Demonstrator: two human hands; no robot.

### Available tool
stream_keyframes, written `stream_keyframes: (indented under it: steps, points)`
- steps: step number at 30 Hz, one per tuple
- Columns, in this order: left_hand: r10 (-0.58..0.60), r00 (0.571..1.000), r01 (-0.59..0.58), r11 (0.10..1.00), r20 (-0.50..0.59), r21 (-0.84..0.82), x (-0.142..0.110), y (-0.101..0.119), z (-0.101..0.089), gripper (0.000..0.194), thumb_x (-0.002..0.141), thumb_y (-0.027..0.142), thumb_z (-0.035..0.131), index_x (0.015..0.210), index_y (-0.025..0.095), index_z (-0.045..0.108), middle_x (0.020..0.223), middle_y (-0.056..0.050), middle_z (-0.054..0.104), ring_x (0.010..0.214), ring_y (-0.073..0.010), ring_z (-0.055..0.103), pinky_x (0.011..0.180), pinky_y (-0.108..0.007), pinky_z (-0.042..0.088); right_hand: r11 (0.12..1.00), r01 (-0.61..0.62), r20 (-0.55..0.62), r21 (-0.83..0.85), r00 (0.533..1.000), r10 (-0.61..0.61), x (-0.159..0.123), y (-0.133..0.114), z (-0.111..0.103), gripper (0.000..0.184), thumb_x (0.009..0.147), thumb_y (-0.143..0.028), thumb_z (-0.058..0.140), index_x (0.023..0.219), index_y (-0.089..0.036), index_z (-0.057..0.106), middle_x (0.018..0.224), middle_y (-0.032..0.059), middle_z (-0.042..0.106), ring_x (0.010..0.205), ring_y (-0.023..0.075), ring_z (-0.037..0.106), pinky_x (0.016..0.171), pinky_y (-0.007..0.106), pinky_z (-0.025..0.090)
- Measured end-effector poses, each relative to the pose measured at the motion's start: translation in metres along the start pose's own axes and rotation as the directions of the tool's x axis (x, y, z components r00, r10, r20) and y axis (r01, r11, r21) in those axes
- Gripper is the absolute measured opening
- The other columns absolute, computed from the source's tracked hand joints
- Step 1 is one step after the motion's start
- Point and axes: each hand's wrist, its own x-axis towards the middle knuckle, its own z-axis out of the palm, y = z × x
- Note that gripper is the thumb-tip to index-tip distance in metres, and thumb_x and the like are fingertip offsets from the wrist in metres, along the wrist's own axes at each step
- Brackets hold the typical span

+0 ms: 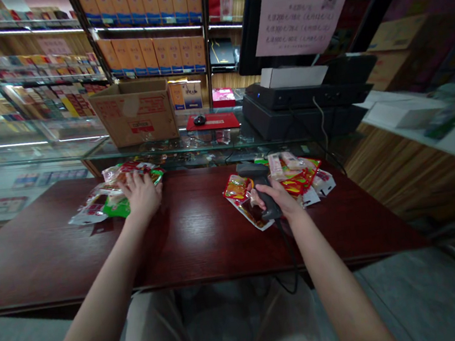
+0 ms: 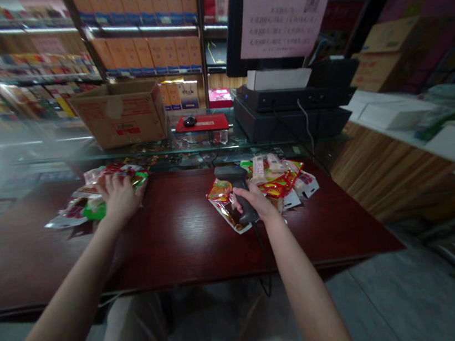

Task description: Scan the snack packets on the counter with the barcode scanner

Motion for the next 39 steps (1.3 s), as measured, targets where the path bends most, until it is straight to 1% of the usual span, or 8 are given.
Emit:
stream_keyframes:
  steps: [5, 12, 16, 20, 27, 31, 34, 39]
  points:
    - [0.354, 0.896, -0.275, 0.916, 0.268, -0.292, -0.032, 0.101, 0.026, 0.05, 0.094, 0.046, 0.042, 0.126, 0.009, 0.056, 0.127, -0.022, 0.061, 0.117, -0.0332, 0.058, 0.1, -0.047, 0.042, 0.998, 0.053, -0.107, 0.029, 0.993, -0.049, 0.005, 0.001, -0.011, 0.03, 0.074, -0.042, 0.069, 0.087, -0.021, 0.051, 0.05, -0.0054, 0.053, 0.041, 0.0095, 0.045, 0.039, 0.022, 0.037]
    - [0.324, 0.878, -0.212, 0.923, 0.353, -0.32, -0.027, 0.171, 0.067, 0.05, 0.08, 0.049, 0.064, 0.109, 0.009, 0.058, 0.128, -0.03, 0.055, 0.123, -0.0438, 0.049, 0.096, -0.055, 0.039, 0.995, 0.091, -0.156, 0.048, 0.984, -0.082, 0.007, -0.001, -0.019, 0.032, 0.074, -0.041, 0.069, 0.093, -0.019, 0.054, 0.05, -0.0054, 0.053, 0.04, 0.0097, 0.045, 0.039, 0.023, 0.037]
    - [0.256, 0.873, -0.006, 0.857, 0.415, -0.515, -0.009, 0.16, 0.079, 0.042, 0.065, 0.035, 0.078, 0.094, 0.017, 0.053, 0.109, -0.017, 0.066, 0.109, -0.036, 0.06, 0.092, -0.049, 0.045, 0.998, 0.054, -0.147, 0.04, 0.988, -0.048, 0.006, -0.001, -0.017, 0.031, 0.074, -0.041, 0.068, 0.091, -0.018, 0.057, 0.047, -0.0045, 0.053, 0.04, 0.0104, 0.045, 0.04, 0.023, 0.037]
    - [0.106, 0.907, 0.289, 0.547, 0.407, -0.786, 0.003, 0.134, 0.081, 0.041, 0.059, 0.013, 0.076, 0.085, 0.02, 0.045, 0.081, -0.003, 0.064, 0.086, -0.0249, 0.067, 0.078, -0.039, 0.053, 0.999, 0.046, -0.101, 0.02, 0.994, -0.044, 0.007, -0.001, -0.014, 0.028, 0.074, -0.041, 0.068, 0.088, -0.018, 0.059, 0.047, -0.0039, 0.053, 0.04, 0.0101, 0.045, 0.04, 0.022, 0.036]
    - [0.113, 0.962, 0.231, 0.155, 0.249, -0.961, -0.002, 0.086, 0.066, 0.021, 0.072, 0.016, 0.058, 0.088, 0.021, 0.044, 0.091, -0.002, 0.066, 0.083, -0.0177, 0.068, 0.073, -0.038, 0.059, 1.0, 0.011, -0.051, -0.015, 0.999, -0.012, 0.002, -0.003, -0.003, 0.03, 0.074, -0.041, 0.068, 0.089, -0.017, 0.058, 0.051, -0.0034, 0.054, 0.043, 0.0097, 0.046, 0.041, 0.021, 0.035]
    - [0.159, 0.985, -0.114, 0.322, -0.065, -0.94, -0.006, 0.069, 0.062, 0.009, 0.075, 0.014, 0.052, 0.082, 0.019, 0.053, 0.111, -0.007, 0.065, 0.108, -0.0212, 0.063, 0.093, -0.042, 0.053, 1.0, 0.002, -0.006, -0.023, 1.0, -0.003, 0.001, -0.001, 0.0, 0.03, 0.074, -0.041, 0.068, 0.089, -0.017, 0.057, 0.053, -0.0037, 0.053, 0.044, 0.0093, 0.046, 0.041, 0.021, 0.035]
    - [0.296, 0.922, -0.372, 0.493, -0.25, -0.787, -0.008, 0.063, 0.062, 0.019, 0.08, 0.012, 0.047, 0.087, 0.02, 0.063, 0.108, -0.008, 0.064, 0.115, -0.0215, 0.059, 0.103, -0.043, 0.046, 1.0, -0.012, -0.001, -0.015, 1.0, 0.012, 0.003, 0.003, -0.001, 0.03, 0.074, -0.041, 0.069, 0.088, -0.017, 0.057, 0.055, -0.0034, 0.054, 0.044, 0.0091, 0.046, 0.041, 0.021, 0.035]
    - [0.48, 0.814, -0.562, 0.51, -0.326, -0.651, -0.013, 0.061, 0.055, 0.018, 0.084, 0.011, 0.046, 0.088, 0.021, 0.061, 0.115, -0.009, 0.062, 0.124, -0.021, 0.053, 0.108, -0.043, 0.042, 1.0, -0.009, 0.0, -0.014, 1.0, 0.009, 0.003, 0.003, -0.002, 0.029, 0.075, -0.04, 0.069, 0.088, -0.018, 0.056, 0.054, -0.0041, 0.053, 0.044, 0.0093, 0.045, 0.041, 0.021, 0.036]
